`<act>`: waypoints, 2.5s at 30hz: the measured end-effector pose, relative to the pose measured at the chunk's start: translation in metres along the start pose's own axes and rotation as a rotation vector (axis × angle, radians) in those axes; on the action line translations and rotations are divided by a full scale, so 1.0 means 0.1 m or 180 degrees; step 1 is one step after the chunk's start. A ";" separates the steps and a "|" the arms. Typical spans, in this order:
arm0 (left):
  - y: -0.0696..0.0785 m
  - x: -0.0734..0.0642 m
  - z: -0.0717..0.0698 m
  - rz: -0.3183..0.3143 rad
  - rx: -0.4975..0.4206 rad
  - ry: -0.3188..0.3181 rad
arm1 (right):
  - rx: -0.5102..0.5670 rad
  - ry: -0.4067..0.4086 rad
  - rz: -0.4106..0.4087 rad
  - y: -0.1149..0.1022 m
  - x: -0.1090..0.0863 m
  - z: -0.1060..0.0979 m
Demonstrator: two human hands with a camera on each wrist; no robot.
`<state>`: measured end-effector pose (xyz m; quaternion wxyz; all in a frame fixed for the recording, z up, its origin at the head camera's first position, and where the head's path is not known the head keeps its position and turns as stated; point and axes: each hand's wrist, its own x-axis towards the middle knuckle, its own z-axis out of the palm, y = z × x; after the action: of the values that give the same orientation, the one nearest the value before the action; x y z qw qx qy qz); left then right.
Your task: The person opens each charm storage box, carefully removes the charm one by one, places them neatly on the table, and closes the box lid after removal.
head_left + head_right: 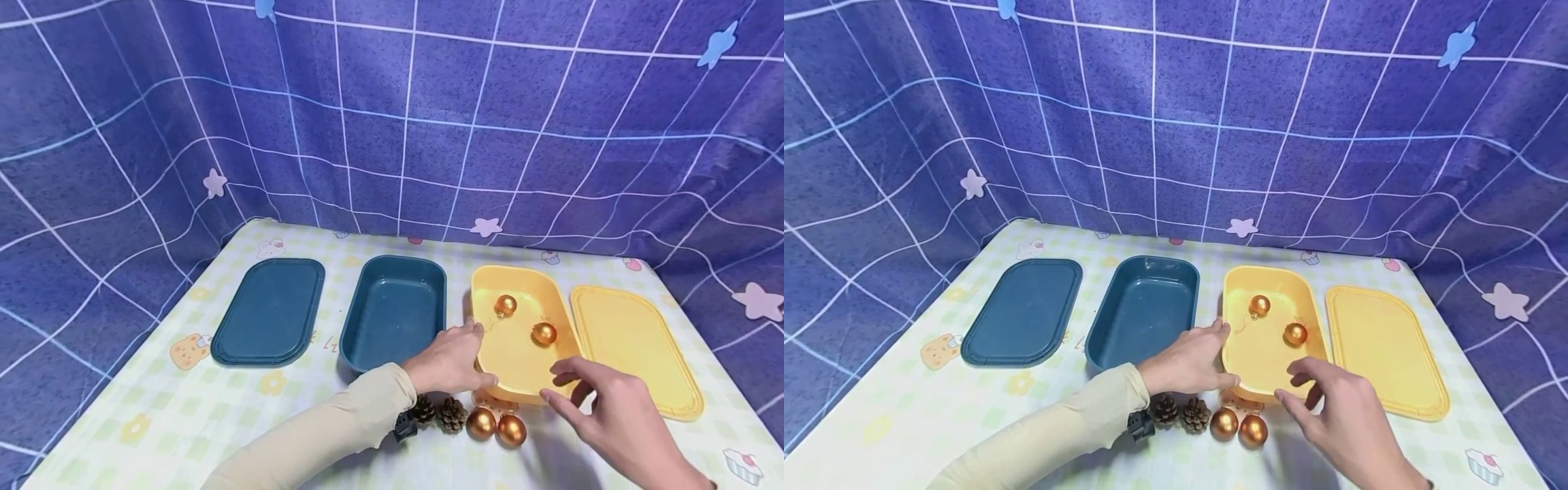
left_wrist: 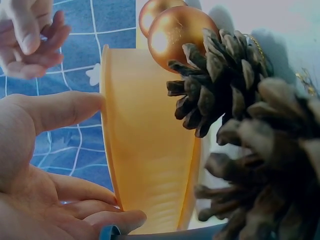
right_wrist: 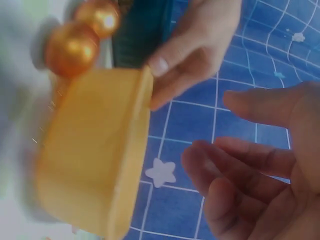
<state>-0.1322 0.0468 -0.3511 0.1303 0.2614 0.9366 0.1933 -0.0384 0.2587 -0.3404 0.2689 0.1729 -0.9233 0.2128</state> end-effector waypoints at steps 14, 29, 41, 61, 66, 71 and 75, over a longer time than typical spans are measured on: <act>0.01 -0.01 0.02 -0.0042 0.0017 0.0016 | 0.0852 -0.0471 -0.0021 0.31 0.57 -0.22; 0.00 0.00 0.02 -0.0012 0.0033 0.0042 | 0.1400 -0.0643 0.0513 0.47 1.15 -0.16; 0.01 0.01 0.02 -0.0067 0.0059 0.0038 | 0.1396 -0.0922 0.0900 0.64 1.43 0.20; 0.00 0.00 0.01 -0.0015 0.0031 0.0055 | 0.1061 -0.1598 0.1148 0.94 1.46 0.79; 0.00 0.00 0.01 -0.0027 0.0026 0.0045 | 0.0909 -0.1781 0.1287 0.94 1.47 0.87; 0.00 0.00 0.01 -0.0016 0.0048 0.0062 | 0.0828 -0.1882 0.1383 0.93 1.47 0.90; 0.00 0.00 0.01 -0.0032 0.0036 0.0042 | 0.0810 -0.1941 0.1442 0.94 1.46 0.91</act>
<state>-0.1317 0.0470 -0.3520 0.1236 0.2562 0.9398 0.1891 -0.2343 0.2647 -0.3547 -0.0948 0.0521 -0.9418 0.3182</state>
